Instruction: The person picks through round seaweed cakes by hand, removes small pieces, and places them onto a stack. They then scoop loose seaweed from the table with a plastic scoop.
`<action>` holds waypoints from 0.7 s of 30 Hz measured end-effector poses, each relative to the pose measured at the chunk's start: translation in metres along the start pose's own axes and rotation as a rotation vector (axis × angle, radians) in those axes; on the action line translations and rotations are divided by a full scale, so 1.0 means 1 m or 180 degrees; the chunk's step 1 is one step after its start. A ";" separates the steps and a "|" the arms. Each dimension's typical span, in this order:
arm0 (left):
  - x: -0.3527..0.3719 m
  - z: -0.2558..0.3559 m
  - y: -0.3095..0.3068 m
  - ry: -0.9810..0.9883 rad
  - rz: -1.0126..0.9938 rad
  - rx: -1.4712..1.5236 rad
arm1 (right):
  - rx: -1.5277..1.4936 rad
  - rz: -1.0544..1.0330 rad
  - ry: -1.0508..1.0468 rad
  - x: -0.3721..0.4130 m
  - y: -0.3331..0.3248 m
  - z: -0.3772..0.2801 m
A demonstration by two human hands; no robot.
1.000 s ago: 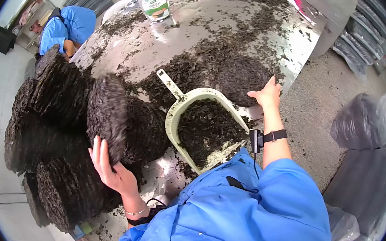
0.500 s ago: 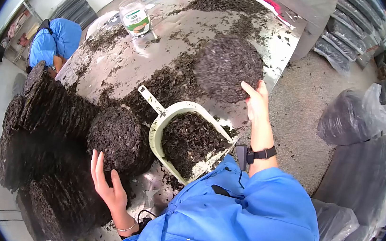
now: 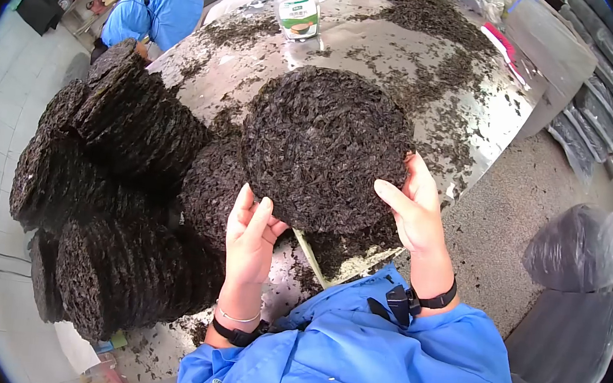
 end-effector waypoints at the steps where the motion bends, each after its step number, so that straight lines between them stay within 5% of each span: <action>1: 0.000 0.001 -0.001 -0.0033 -0.0015 -0.0023 | 0.0077 0.0016 -0.0046 0.001 0.004 -0.002; 5: -0.001 0.002 -0.003 -0.0130 -0.0120 -0.0009 | 0.0265 0.0570 0.0000 0.006 -0.002 0.007; 8: -0.001 -0.003 -0.009 -0.0163 -0.0138 0.0134 | 0.0167 0.0065 0.0386 0.002 -0.003 0.003; 12: 0.000 0.002 0.000 0.0114 -0.0339 0.0056 | 0.0461 0.0161 -0.0244 0.005 0.004 0.001; 13: 0.002 0.006 0.001 0.0005 -0.0599 0.0507 | 0.1371 0.0164 -0.0606 0.011 -0.002 0.000; 16: 0.005 0.004 -0.008 -0.0354 -0.1554 0.2063 | 0.3748 -0.1312 -0.3175 0.005 0.021 -0.015; 18: 0.011 0.011 0.003 -0.0384 -0.0488 0.0659 | 0.3951 -0.1814 -0.2962 0.012 0.032 -0.009; 21: 0.010 0.008 0.003 -0.0364 -0.0329 0.0839 | 0.3967 -0.1749 -0.2763 0.014 0.024 -0.004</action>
Point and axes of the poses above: each hand's wrist, its own x-axis away from the middle knuckle, its own y-axis out of the palm, z = x × y, the point moved 2 cm from there along -x, towards the middle knuckle, and after that the axes turned 8 degrees about -x, right-handed, at the moved point
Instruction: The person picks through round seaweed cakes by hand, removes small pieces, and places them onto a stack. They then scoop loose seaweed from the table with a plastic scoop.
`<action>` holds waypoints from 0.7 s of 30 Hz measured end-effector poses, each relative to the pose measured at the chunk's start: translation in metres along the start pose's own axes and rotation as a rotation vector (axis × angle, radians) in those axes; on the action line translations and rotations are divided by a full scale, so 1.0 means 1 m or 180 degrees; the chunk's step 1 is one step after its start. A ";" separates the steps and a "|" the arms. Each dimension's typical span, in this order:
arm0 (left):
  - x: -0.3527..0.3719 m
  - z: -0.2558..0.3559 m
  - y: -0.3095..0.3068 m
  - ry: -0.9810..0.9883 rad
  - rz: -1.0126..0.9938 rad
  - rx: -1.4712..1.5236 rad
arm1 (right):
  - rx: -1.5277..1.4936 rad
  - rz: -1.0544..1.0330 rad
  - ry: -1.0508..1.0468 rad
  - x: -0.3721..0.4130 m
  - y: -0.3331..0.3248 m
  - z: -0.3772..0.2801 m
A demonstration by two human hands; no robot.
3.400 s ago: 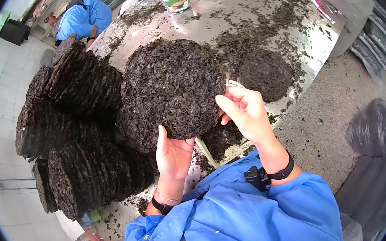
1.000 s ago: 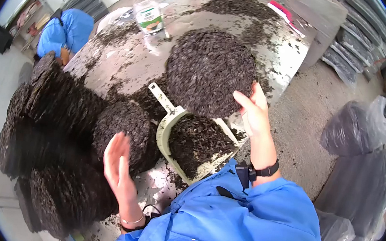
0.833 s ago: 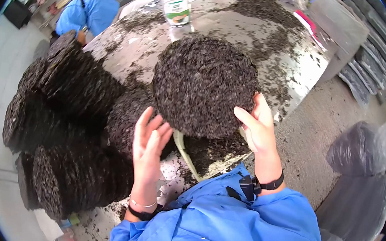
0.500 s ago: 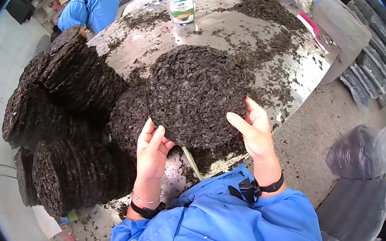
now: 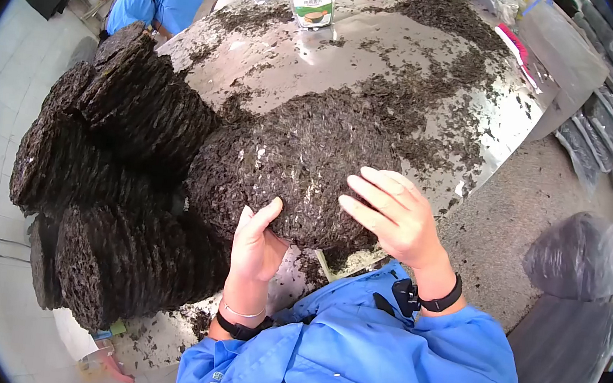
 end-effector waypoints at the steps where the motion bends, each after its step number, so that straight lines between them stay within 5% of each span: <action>1: -0.001 -0.001 -0.001 0.0028 -0.0016 0.0018 | 0.0007 0.0113 0.0071 0.004 -0.002 0.002; 6: -0.001 -0.001 -0.012 0.0044 -0.0048 0.0091 | 0.0107 0.0868 0.0760 0.020 -0.012 0.011; 9: -0.001 -0.002 -0.015 0.0084 -0.0102 0.0026 | -0.0384 0.1099 0.1581 0.030 -0.009 0.020; 13: 0.004 0.031 -0.028 0.0914 0.0434 0.0129 | -0.1734 0.1334 0.2460 0.028 0.012 0.026; 21: 0.003 0.037 -0.086 0.1223 0.1330 -0.0438 | -0.2124 0.0854 0.2456 0.019 0.044 0.027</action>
Point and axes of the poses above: each hand's wrist, its own x-axis away from the middle knuckle, its own y-axis out of the palm, z = x × y, the point moved 2 cm from there along -x, towards the middle knuckle, and after that the axes turned 8 degrees about -x, right-handed, at the moved point
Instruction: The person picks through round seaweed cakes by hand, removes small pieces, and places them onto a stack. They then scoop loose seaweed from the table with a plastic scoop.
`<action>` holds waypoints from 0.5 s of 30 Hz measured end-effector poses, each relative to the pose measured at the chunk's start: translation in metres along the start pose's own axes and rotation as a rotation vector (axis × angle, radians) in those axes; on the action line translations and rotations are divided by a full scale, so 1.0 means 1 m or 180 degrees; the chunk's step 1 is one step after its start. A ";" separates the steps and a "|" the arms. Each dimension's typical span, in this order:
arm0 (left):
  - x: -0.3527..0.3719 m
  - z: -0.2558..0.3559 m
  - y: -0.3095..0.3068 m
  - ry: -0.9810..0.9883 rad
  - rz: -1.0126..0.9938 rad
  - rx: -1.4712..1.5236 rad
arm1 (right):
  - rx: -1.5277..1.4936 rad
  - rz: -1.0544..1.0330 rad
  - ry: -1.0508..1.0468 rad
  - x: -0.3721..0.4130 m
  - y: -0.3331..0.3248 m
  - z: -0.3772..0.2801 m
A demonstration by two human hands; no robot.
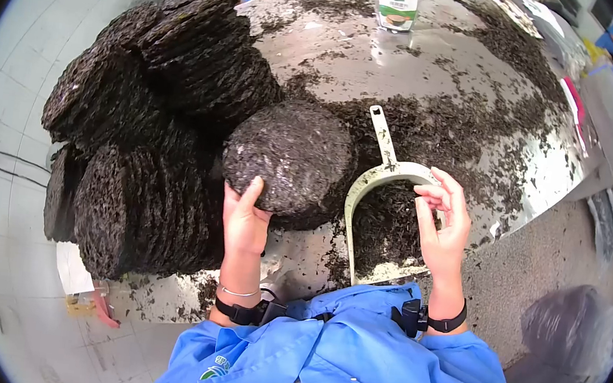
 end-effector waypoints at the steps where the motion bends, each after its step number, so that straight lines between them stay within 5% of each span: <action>1: 0.002 -0.001 0.001 0.0002 0.0012 -0.0090 | 0.0014 -0.0048 -0.0021 0.000 0.004 0.000; 15: 0.058 0.007 -0.011 0.1638 0.0151 -0.2546 | -0.0718 -0.0996 0.0516 -0.089 0.096 0.031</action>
Point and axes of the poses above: each hand's wrist, its own x-axis away from the middle knuckle, its own y-axis out of the palm, z = x × y, the point moved 2 cm from there along -x, towards the middle knuckle, and after that the axes turned 8 degrees about -x, right-handed, at the moved point
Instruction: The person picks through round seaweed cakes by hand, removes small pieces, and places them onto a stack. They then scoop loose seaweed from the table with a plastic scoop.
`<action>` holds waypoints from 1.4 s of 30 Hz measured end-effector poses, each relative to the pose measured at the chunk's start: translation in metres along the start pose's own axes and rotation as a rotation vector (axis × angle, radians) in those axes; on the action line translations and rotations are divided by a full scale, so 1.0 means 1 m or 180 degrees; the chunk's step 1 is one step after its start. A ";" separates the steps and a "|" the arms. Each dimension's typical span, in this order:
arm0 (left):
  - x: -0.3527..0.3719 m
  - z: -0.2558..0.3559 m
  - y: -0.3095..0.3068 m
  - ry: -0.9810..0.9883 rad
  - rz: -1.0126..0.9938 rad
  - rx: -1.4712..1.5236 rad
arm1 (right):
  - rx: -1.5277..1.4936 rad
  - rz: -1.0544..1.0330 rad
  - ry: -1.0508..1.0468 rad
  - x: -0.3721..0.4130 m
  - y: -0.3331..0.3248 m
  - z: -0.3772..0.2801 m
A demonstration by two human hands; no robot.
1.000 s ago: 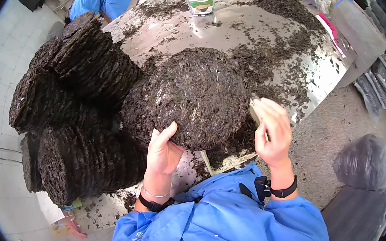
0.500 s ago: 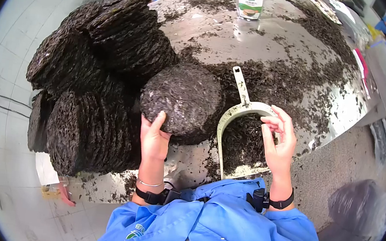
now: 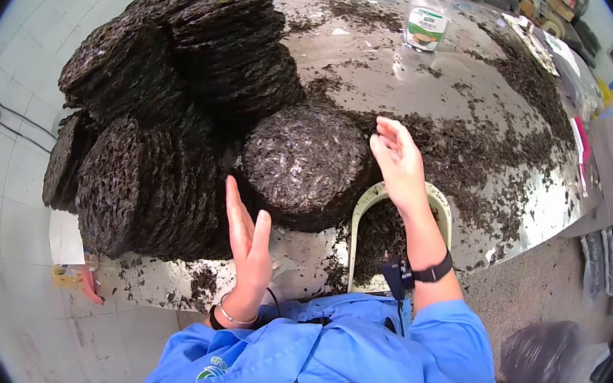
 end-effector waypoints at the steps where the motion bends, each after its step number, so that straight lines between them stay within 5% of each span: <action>1: 0.008 -0.003 -0.002 -0.0061 -0.0051 -0.0049 | -0.0126 -0.0039 0.0169 -0.012 0.006 0.006; 6: 0.033 -0.038 0.006 -0.0945 -0.0289 0.0026 | -0.0076 -0.0282 0.0913 -0.037 0.034 0.030; 9: 0.020 -0.062 0.018 -0.1164 0.0197 0.0541 | -0.0119 -0.0394 0.1169 -0.032 0.043 0.036; 15: -0.004 -0.101 0.034 -0.1196 0.0209 0.1239 | -0.0575 -0.0852 0.0231 -0.010 0.053 0.072; 17: -0.010 -0.080 0.041 -0.1064 0.0451 0.1620 | 0.0440 -0.0670 -0.0028 -0.009 0.050 0.086; 23: -0.036 -0.080 0.046 -0.1051 0.0806 0.0914 | -0.0327 0.0185 0.0198 -0.001 0.061 0.076; 30: -0.029 -0.100 0.044 -0.0648 0.0827 0.0749 | -0.0662 0.1212 0.1595 0.020 0.078 0.095; 37: 0.000 -0.059 0.041 -0.0088 0.0482 -0.0277 | -0.0944 0.1530 0.1413 0.020 0.099 0.070; 42: 0.035 -0.039 0.019 -0.0055 -0.0080 0.0422 | -0.0666 0.1721 0.1569 0.003 0.124 0.118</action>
Point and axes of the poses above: each hand's wrist, its own x-axis away from the middle knuckle, its own y-axis out of the palm, z = x × y, the point moved 2 cm from there along -x, towards the middle knuckle, and after that the axes turned 8 degrees about -x, right-handed, at the moved point
